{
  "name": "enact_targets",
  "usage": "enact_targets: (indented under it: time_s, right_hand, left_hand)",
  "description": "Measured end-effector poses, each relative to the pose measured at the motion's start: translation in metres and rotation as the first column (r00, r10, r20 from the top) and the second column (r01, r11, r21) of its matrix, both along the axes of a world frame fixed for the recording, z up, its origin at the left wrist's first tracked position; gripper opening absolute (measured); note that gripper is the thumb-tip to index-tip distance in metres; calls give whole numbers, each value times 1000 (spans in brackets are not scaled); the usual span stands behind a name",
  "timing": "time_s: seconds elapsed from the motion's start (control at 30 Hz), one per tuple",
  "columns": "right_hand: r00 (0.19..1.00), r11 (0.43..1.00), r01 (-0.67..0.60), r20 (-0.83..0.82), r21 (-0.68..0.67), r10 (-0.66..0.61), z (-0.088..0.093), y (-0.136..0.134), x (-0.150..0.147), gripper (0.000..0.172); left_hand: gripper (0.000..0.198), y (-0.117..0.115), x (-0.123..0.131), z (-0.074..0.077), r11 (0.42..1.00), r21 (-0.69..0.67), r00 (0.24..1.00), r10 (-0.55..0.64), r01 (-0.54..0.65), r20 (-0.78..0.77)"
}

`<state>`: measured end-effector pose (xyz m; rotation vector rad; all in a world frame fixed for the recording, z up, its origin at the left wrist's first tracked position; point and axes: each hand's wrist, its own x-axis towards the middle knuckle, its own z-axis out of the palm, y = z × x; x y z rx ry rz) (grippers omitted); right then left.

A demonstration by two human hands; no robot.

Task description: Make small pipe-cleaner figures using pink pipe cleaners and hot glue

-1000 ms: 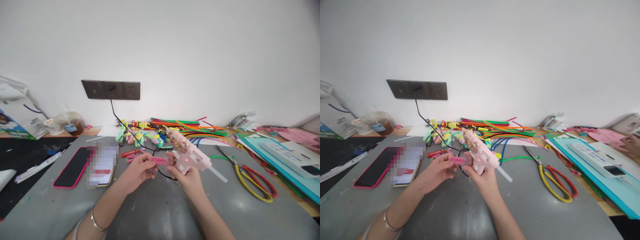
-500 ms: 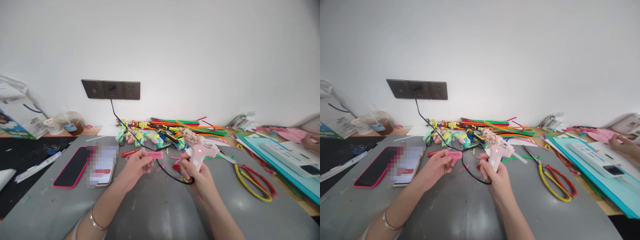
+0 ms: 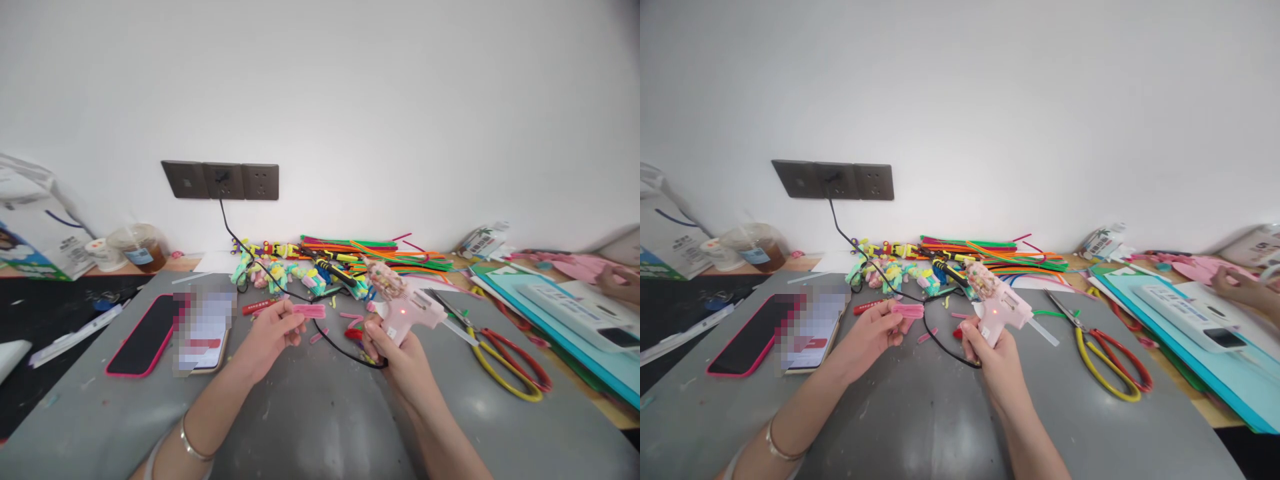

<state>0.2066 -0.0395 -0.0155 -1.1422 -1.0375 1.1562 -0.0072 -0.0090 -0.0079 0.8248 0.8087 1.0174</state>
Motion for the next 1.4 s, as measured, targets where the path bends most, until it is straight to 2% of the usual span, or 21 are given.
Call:
enact_targets:
  time_s: [0.13,0.4,0.57,0.7,0.93,1.07,1.4]
  right_hand:
    - [1000,999,-12,22,41,11,0,2,0,50]
    - [997,999,-5,82,36,2,1,4,-4,55]
    - [998,999,-46,51,-7,46,9,5,-11,37]
    - [990,996,-88,116,18,85,13,6,-19,41]
    - [961,984,-150,246,93,123,11,7,-26,26]
    - [929,981,-142,361,134,85,10,7,-25,16]
    - [857,977,-174,507,121,90,14,8,-22,19]
  left_hand:
    - [38,-1,1,2,1000,-15,1000,7,-7,-11]
    - [42,-3,3,7,1000,-22,999,-13,13,-32]
    - [44,-4,5,9,999,-31,999,-24,22,-43]
    - [43,-5,4,5,996,-51,997,-70,68,-36]
    - [44,-7,5,1,993,-33,993,-116,115,-37]
    - [45,-7,6,3,989,-34,988,-143,141,-64]
    - [47,-8,6,4,984,-9,978,-180,180,-103]
